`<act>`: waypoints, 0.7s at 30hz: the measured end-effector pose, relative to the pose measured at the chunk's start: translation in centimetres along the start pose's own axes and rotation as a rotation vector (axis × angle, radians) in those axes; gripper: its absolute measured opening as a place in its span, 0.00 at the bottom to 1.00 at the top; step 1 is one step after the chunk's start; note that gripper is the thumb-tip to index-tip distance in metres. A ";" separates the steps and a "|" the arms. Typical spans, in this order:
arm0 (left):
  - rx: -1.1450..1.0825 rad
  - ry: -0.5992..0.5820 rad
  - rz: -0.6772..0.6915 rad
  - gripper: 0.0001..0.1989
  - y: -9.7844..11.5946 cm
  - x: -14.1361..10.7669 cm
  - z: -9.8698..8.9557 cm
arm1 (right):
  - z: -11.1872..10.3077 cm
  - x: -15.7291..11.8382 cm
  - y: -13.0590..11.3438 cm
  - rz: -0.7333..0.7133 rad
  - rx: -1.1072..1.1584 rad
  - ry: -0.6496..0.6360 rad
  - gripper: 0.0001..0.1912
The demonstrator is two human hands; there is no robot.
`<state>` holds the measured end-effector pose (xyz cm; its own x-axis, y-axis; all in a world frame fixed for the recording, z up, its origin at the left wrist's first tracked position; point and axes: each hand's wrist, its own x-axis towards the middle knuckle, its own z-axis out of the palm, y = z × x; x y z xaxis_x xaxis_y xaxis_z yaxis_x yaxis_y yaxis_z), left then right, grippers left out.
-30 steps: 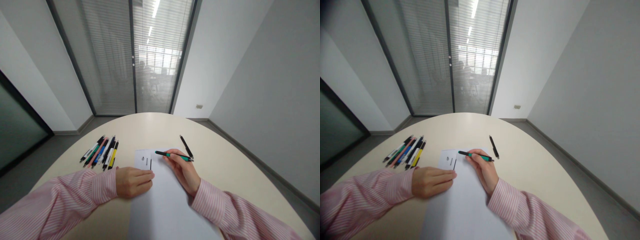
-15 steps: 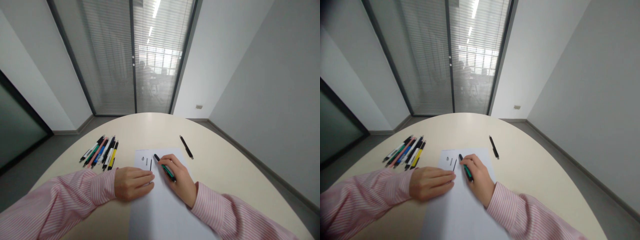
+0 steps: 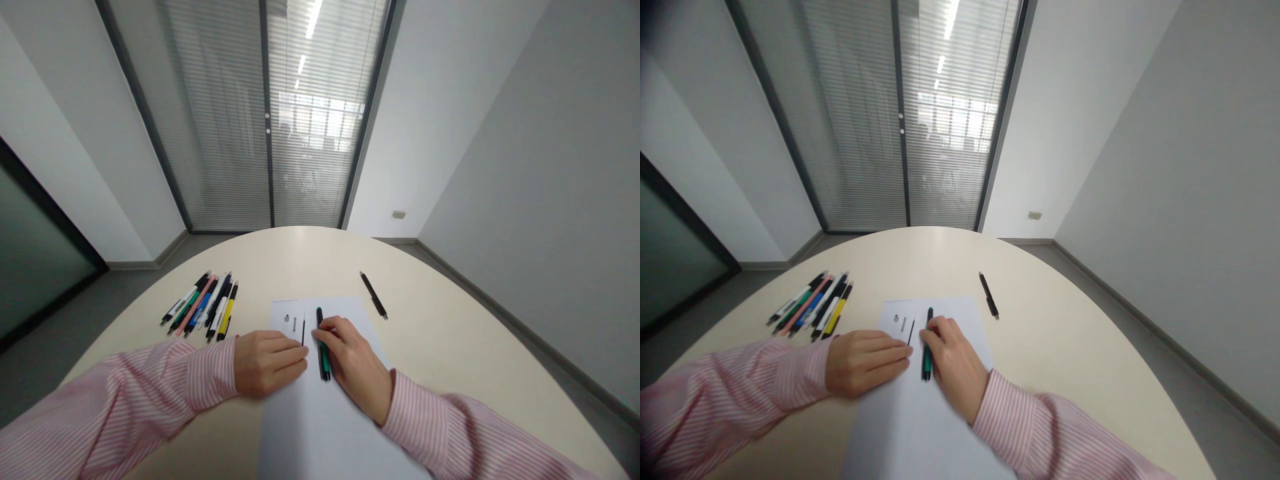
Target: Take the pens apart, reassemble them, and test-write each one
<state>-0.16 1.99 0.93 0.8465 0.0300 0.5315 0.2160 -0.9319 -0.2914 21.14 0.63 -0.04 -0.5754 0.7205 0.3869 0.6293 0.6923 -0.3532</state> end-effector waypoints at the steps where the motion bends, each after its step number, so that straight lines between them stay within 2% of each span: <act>1: 0.002 0.003 0.002 0.10 0.0 0.0 0.0 | -0.1 0.0 -0.1 -0.002 0.002 0.001 0.20; 6: 0.004 0.046 -0.016 0.08 0.1 0.1 -0.4 | -0.8 0.0 -0.4 -0.038 0.012 0.095 0.20; 8: -0.012 0.067 -0.042 0.07 0.3 0.3 -0.7 | -1.3 -0.2 -0.7 -0.117 0.029 0.166 0.14; 10: -0.038 0.057 -0.062 0.06 0.8 0.6 -1.1 | -2.0 -0.3 -1.4 -0.262 0.048 0.188 0.12; 12: -0.072 0.032 -0.068 0.04 1.7 0.9 -1.3 | -2.4 -0.7 -2.3 -0.451 0.049 0.099 0.13; 15: -0.146 0.044 -0.109 0.14 3.8 0.8 -0.9 | -2.0 -1.5 -3.4 -0.646 0.014 -0.146 0.15; 16: -0.155 0.069 -0.167 0.15 4.7 0.6 -0.6 | -1.6 -1.8 -3.5 -0.652 0.008 -0.210 0.14; 17: -0.179 0.048 -0.179 0.16 5.5 0.2 -0.2 | -1.1 -2.2 -3.6 -0.635 0.011 -0.271 0.13; 19: -0.151 0.040 -0.288 0.17 6.8 -0.6 0.6 | -0.1 -2.7 -3.4 -0.611 0.013 -0.352 0.10; 21: -0.185 -0.046 -0.252 0.16 7.2 -1.1 1.1 | 0.6 -2.9 -3.2 -0.633 -0.005 -0.369 0.10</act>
<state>1.00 -4.37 -2.65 0.7993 0.2807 0.5313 0.3333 -0.9428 -0.0033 20.48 -3.64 -0.50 -0.9675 0.1502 0.2036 0.1201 0.9809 -0.1528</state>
